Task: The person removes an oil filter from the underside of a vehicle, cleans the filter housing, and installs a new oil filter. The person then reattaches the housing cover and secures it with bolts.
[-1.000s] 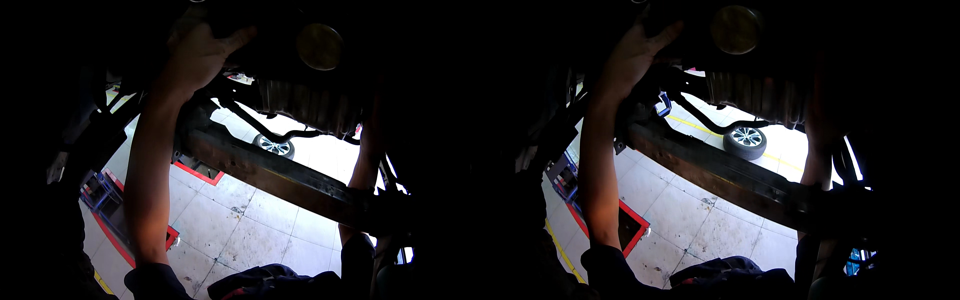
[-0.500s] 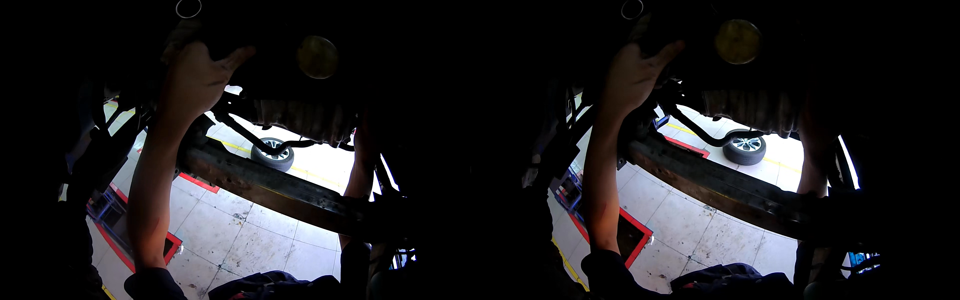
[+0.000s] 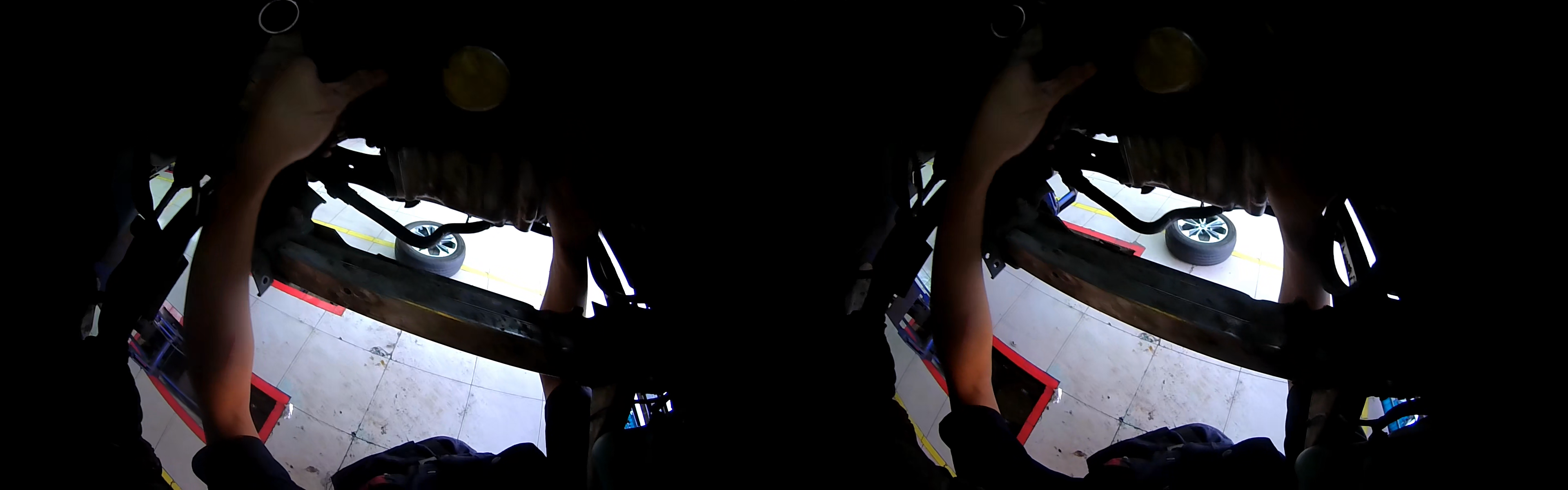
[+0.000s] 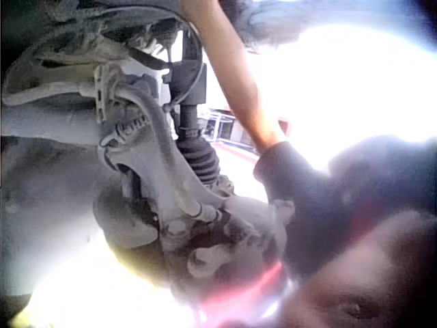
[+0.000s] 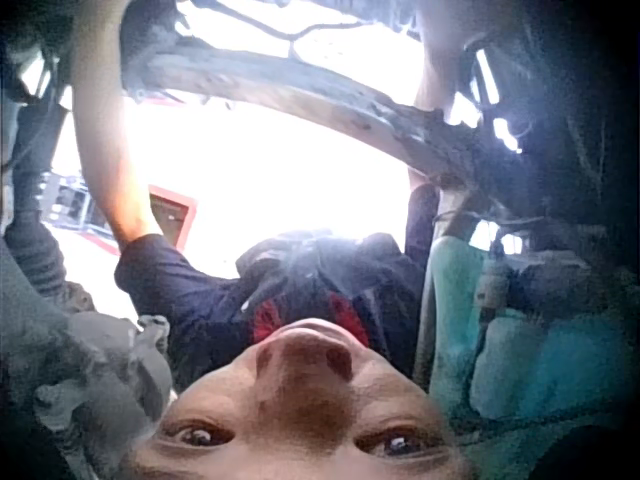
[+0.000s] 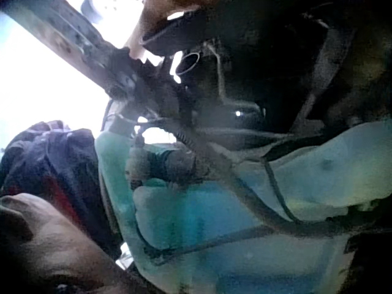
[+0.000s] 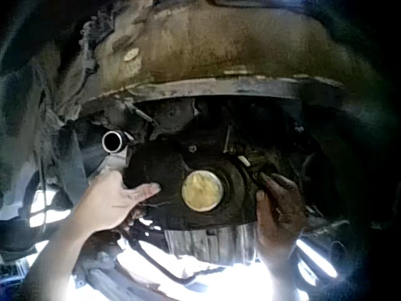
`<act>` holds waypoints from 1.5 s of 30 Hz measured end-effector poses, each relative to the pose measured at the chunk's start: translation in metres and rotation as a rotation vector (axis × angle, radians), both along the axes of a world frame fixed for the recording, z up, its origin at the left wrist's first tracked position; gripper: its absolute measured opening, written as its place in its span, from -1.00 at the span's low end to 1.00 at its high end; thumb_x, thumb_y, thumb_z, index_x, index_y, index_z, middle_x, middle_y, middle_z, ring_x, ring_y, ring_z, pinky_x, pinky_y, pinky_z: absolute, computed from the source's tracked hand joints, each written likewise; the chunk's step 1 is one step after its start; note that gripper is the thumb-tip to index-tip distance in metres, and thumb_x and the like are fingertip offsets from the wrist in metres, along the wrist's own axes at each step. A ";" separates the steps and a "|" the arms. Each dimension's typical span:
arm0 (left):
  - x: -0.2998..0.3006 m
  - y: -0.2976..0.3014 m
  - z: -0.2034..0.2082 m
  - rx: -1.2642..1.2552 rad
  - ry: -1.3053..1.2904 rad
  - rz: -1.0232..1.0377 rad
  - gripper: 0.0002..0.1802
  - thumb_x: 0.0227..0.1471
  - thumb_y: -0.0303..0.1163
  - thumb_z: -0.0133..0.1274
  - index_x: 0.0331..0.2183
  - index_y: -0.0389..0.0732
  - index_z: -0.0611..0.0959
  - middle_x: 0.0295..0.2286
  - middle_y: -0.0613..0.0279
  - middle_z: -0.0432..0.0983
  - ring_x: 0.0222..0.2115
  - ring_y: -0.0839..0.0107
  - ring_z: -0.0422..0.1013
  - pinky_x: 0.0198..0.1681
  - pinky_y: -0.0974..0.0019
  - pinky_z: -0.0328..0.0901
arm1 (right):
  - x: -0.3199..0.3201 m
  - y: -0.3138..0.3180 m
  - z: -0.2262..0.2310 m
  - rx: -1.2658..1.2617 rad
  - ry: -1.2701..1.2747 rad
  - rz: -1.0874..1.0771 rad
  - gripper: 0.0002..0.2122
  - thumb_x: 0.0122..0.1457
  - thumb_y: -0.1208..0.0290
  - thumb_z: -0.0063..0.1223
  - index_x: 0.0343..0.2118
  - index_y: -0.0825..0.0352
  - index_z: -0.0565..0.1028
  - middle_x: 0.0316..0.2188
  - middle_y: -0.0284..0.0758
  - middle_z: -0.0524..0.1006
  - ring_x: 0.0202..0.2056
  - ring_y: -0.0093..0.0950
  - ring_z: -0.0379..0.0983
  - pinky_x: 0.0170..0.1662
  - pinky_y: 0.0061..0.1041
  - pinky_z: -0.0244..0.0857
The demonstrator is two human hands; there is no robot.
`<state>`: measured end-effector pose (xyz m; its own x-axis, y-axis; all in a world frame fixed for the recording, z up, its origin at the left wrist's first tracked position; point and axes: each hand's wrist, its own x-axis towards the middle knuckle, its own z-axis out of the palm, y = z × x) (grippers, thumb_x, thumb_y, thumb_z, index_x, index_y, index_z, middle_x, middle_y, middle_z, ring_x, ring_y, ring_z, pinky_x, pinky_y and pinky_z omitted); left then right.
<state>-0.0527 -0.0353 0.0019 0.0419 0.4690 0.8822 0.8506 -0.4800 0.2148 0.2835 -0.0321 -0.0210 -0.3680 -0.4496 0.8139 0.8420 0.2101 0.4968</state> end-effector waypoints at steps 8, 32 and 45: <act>-0.001 0.000 0.008 -0.136 -0.269 -0.499 -0.21 0.08 -0.05 0.24 0.04 -0.52 0.33 -0.51 -0.19 0.54 -0.43 0.09 0.56 -0.37 0.16 0.41 | -0.006 0.016 -0.008 -0.211 0.159 0.237 -0.63 0.21 0.44 0.18 0.09 0.22 0.48 -0.02 -0.20 0.54 0.02 -0.25 0.51 -0.05 -0.38 0.50; 0.042 -0.068 0.023 -0.261 0.013 0.406 -0.09 -0.05 0.34 0.15 -0.26 -0.52 0.57 -0.42 -0.29 0.58 -0.35 -0.13 0.55 -0.29 0.01 0.42 | -0.011 0.016 0.000 -0.199 0.156 0.264 -0.69 0.29 0.39 0.10 0.08 0.25 0.47 -0.07 -0.25 0.55 -0.04 -0.36 0.53 -0.05 -0.40 0.45; 0.006 -0.005 -0.003 0.334 0.183 0.249 -0.40 0.08 -0.03 0.23 -0.01 -0.30 0.55 -0.17 -0.07 0.61 -0.22 0.03 0.59 -0.12 0.09 0.45 | -0.012 0.018 0.002 -0.112 0.127 0.179 -0.74 0.27 0.42 0.10 0.02 0.27 0.50 -0.11 -0.26 0.57 -0.02 -0.35 0.49 0.00 -0.37 0.40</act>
<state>-0.0471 -0.0399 -0.0013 0.1329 0.1751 0.9755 0.9585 -0.2732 -0.0816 0.2714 -0.0146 -0.0194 -0.1823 -0.4031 0.8968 0.8408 0.4089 0.3547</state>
